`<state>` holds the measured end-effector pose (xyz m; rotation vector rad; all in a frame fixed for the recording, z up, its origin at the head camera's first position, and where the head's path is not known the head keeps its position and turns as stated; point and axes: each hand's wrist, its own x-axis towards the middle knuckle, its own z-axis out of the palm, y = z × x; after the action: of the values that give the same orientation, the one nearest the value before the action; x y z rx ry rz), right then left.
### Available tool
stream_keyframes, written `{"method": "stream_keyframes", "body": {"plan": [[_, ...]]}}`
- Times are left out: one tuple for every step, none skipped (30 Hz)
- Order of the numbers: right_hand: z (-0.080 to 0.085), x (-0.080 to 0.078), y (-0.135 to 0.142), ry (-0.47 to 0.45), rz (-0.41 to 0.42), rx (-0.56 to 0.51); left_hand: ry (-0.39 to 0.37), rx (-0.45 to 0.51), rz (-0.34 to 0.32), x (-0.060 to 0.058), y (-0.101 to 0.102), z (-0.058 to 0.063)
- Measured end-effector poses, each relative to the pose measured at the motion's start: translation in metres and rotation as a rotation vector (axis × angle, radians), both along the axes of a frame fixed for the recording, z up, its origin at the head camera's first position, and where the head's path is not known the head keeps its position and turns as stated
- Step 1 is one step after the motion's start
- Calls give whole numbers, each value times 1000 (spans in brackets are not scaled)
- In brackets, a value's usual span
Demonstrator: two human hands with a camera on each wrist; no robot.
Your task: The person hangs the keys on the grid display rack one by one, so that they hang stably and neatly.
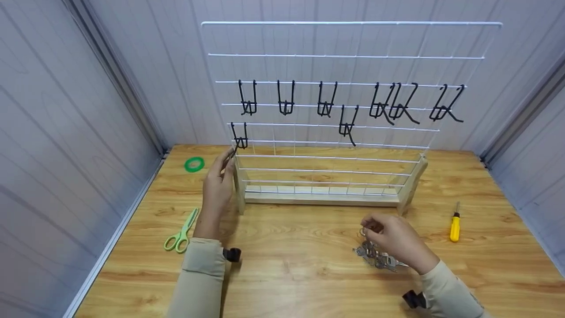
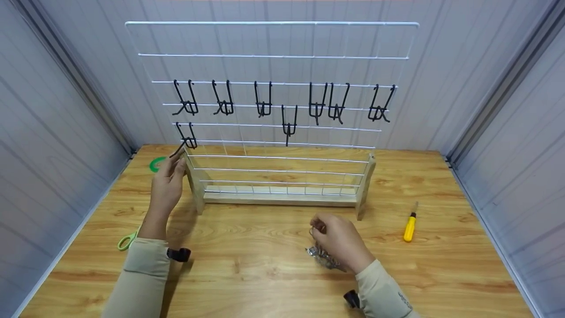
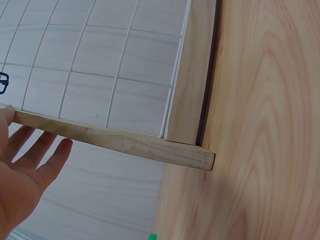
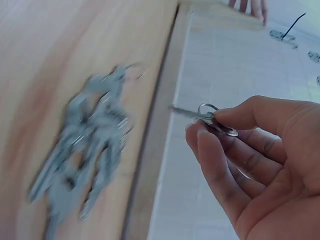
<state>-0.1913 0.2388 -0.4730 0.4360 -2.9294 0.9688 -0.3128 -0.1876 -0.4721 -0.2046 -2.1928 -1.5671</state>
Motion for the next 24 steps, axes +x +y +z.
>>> {"method": "stream_keyframes", "body": {"plan": [[3,0,-4,17,11,-5,-2,1,0,0,0,0],[6,1,-9,27,22,-11,-4,1,-2,0,-1,0],[9,1,-13,34,35,-15,-8,2,-3,1,-1,0],[12,2,-18,41,47,-20,-13,4,-4,0,-1,0],[15,2,-23,46,60,-27,-16,4,-5,0,-1,0],[18,2,-27,47,74,-33,-16,4,-8,0,-2,0],[20,2,-32,46,89,-43,-15,2,-9,0,-2,0],[22,1,-37,48,104,-53,-13,-1,-8,-1,-2,0],[24,1,-42,54,122,-65,-10,-1,-8,-1,-2,-1],[26,0,-46,61,140,-79,-7,-5,-6,-1,-2,-1],[28,0,-51,70,159,-93,-2,-7,-4,-1,-2,-1],[29,-1,-56,80,179,-109,3,-9,-3,-1,-1,0],[31,-2,-61,94,198,-123,8,-10,1,0,-1,0],[33,-3,-67,109,215,-136,11,-10,4,0,-1,1],[35,-3,-72,122,231,-150,15,-11,6,1,-1,1],[36,-4,-77,134,245,-162,17,-12,6,1,-1,1],[38,-6,-83,146,256,-173,20,-13,6,1,-1,1],[39,-7,-88,159,267,-181,22,-16,7,1,0,1],[40,-8,-94,172,276,-188,20,-16,11,0,0,1],[42,-10,-99,180,284,-197,18,-16,12,0,0,1],[43,-11,-105,187,291,-206,16,-15,14,0,0,1],[45,-13,-110,193,296,-216,13,-14,16,0,0,1],[47,-14,-116,196,301,-230,10,-14,17,0,0,1],[50,-15,-121,195,303,-248,4,-13,17,0,0,1]]}}
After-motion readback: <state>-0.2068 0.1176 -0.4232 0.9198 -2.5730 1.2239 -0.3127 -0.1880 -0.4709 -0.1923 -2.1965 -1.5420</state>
